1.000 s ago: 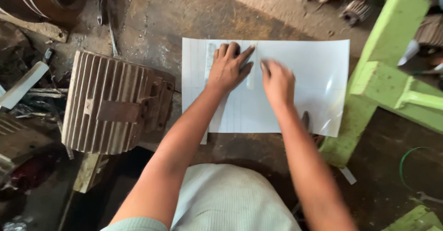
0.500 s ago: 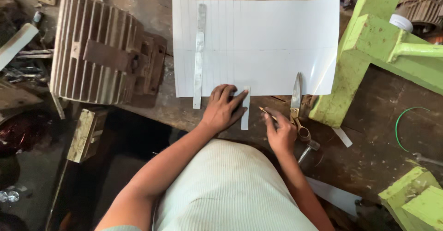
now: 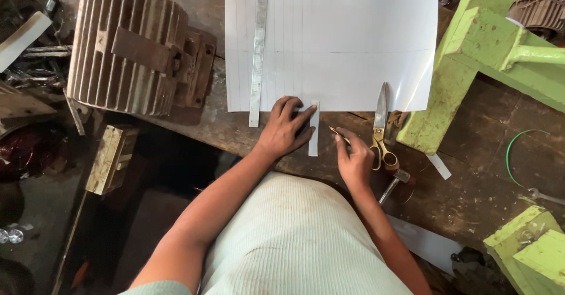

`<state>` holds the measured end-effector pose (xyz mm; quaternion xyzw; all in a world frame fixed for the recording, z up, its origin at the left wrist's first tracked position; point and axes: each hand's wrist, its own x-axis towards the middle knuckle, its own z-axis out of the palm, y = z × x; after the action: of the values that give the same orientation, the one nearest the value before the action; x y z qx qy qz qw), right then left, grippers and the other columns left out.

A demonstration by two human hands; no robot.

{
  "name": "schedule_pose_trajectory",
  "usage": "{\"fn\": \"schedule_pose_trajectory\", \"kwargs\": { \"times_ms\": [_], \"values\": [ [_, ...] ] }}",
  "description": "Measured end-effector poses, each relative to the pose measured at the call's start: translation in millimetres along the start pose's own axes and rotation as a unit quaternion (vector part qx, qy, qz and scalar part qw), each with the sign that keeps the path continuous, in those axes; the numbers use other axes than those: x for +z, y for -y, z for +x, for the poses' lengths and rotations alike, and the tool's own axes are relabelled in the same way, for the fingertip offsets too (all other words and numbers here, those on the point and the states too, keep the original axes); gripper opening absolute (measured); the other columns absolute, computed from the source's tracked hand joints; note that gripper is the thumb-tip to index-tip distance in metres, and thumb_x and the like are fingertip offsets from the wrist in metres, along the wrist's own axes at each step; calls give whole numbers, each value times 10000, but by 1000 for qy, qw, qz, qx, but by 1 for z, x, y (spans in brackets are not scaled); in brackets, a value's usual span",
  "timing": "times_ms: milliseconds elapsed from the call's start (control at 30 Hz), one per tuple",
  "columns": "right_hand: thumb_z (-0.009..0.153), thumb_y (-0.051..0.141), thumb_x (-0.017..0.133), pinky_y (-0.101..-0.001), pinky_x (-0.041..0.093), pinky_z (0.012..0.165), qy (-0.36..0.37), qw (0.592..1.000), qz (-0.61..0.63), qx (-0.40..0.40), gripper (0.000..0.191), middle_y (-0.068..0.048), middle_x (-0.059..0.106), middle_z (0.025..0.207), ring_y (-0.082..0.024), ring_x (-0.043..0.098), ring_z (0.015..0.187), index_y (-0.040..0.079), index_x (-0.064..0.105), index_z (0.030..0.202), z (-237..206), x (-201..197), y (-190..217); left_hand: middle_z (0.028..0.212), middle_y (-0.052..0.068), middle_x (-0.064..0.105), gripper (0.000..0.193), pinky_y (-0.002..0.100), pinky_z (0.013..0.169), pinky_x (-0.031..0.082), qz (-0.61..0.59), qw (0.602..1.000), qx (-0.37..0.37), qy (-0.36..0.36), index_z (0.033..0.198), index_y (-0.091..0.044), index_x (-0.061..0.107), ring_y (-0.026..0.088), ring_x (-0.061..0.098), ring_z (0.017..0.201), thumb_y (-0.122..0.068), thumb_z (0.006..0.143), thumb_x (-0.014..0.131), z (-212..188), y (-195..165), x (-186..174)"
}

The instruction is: The person uses a metal ruler and pencil to draw multiple parallel lines on a large white sheet placed on a workbench. They repeatedly reposition the ruler and draw lines across the sheet, then briefly pick up scissors before returning to mark more lines.

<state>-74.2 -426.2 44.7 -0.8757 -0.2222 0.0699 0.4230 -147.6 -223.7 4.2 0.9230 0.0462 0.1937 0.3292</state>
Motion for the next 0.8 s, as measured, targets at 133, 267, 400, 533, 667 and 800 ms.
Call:
{"fn": "schedule_pose_trajectory", "kwargs": {
  "times_ms": [133, 267, 400, 533, 667, 800],
  "values": [
    [965, 93, 717, -340, 590, 709, -6, 999, -34, -28, 186, -164, 772, 1040, -273, 771, 897, 10, 742, 1130, 1, 1, 5, 1336, 182, 508, 532, 506, 1082, 472, -5, 1000, -1, 0, 1386, -145, 638, 416, 438, 1323, -288, 894, 783, 0, -1, -1],
    [978, 101, 717, -366, 600, 773, -5, 992, -81, -92, 178, -163, 769, 1065, -294, 767, 937, 32, 751, 1139, 15, 7, 8, 1331, 187, 508, 527, 507, 1068, 474, 9, 1000, 5, 3, 1377, -140, 649, 411, 438, 1304, -293, 892, 785, 1, 0, 0],
    [967, 84, 710, -397, 594, 781, -7, 983, -128, -132, 151, -156, 770, 1013, -312, 751, 883, 43, 763, 1102, 40, 18, 12, 1328, 186, 507, 521, 501, 1074, 473, 2, 1000, 2, 6, 1377, -136, 648, 411, 437, 1307, -293, 898, 781, 2, 1, 2],
    [960, 59, 702, -437, 576, 795, 29, 973, -164, -161, 174, -155, 745, 953, -343, 718, 867, 25, 749, 1124, 53, 23, 17, 1323, 173, 512, 540, 509, 1095, 461, 12, 1000, 1, 5, 1376, -141, 640, 404, 441, 1301, -306, 884, 789, 2, 1, 1],
    [931, 52, 698, -446, 567, 783, 58, 960, -214, -170, 191, -159, 731, 920, -350, 702, 835, 26, 744, 1114, 54, 22, 19, 1304, 182, 517, 556, 517, 1087, 451, 16, 1000, 13, 1, 1385, -135, 636, 403, 444, 1287, -311, 882, 793, 4, 1, -2],
    [953, 40, 690, -446, 561, 779, 62, 963, -209, -158, 181, -160, 727, 916, -362, 696, 847, 29, 751, 1123, 61, 25, 17, 1297, 179, 532, 556, 517, 1081, 446, 5, 1000, 7, 13, 1386, -131, 636, 401, 447, 1284, -313, 883, 789, 5, 1, -5]
  ]
}}
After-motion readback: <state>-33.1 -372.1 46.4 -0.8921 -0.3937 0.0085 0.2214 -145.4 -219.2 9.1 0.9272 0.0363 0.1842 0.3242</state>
